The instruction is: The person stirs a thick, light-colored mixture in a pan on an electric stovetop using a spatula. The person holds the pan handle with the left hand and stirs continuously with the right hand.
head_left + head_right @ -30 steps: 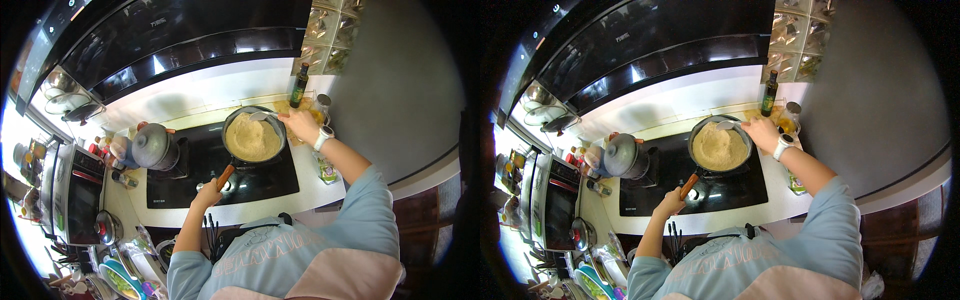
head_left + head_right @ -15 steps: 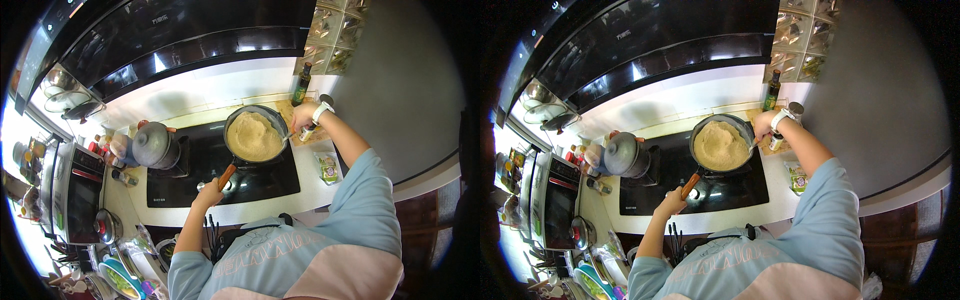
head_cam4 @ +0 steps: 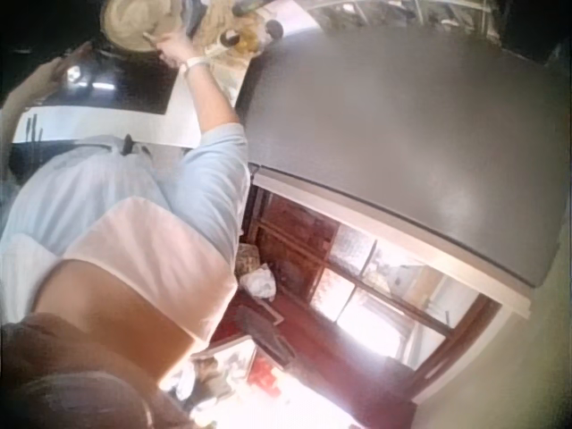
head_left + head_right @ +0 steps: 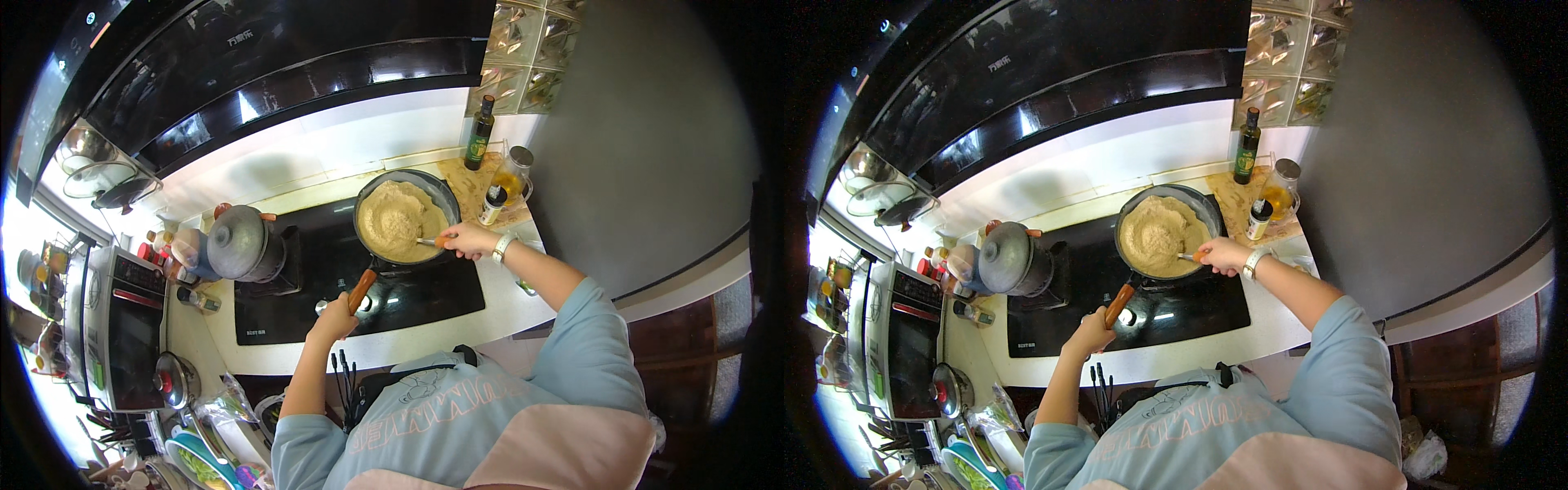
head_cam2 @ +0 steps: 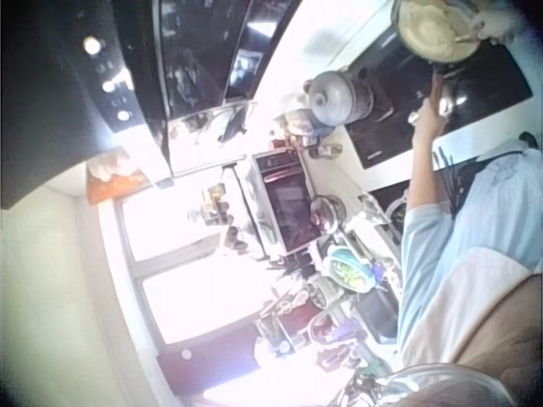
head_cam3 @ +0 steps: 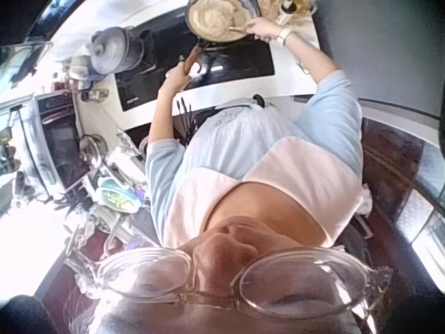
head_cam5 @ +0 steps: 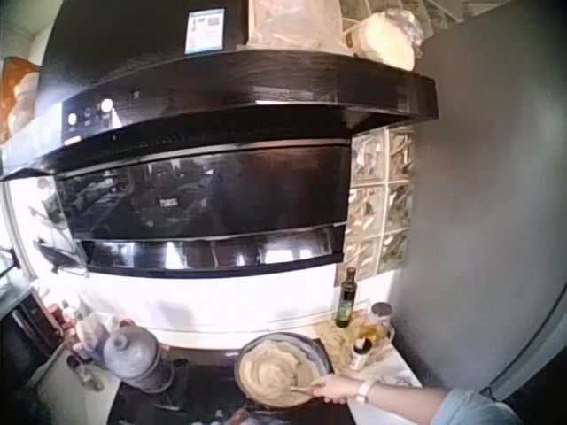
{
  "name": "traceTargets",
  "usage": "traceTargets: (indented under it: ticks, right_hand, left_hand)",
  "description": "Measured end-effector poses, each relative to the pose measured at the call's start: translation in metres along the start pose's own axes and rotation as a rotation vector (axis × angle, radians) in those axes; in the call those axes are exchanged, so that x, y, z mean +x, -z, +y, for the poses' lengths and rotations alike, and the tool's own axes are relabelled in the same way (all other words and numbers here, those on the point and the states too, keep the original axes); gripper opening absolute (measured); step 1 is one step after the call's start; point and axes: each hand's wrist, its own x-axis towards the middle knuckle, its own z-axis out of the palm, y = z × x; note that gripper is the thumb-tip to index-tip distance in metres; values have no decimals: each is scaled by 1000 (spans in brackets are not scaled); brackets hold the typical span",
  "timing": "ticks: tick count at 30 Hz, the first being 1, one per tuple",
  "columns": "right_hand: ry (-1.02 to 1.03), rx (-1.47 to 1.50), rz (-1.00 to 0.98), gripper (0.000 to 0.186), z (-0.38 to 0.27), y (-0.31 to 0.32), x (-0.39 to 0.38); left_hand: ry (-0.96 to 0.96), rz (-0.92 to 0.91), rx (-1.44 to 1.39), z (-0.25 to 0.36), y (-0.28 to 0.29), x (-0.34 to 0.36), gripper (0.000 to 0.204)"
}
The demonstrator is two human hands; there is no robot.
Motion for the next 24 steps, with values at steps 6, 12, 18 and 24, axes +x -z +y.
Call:
traceTargets:
  ticks: [6,12,18,24]
  right_hand:
    - [6,365,-31,44,16,-29,0]
    - [71,600,20,44,5,-49,19]
    - [97,507,46,49,29,-20,10]
    - [626,-102,579,45,52,-23,22]
  left_hand:
    - [-1,-2,5,1,-1,-1,29]
    - [2,-5,-23,-1,1,0,30]
    - [1,5,-3,-4,-3,3,31]
    - [7,-9,-18,-2,1,0,31]
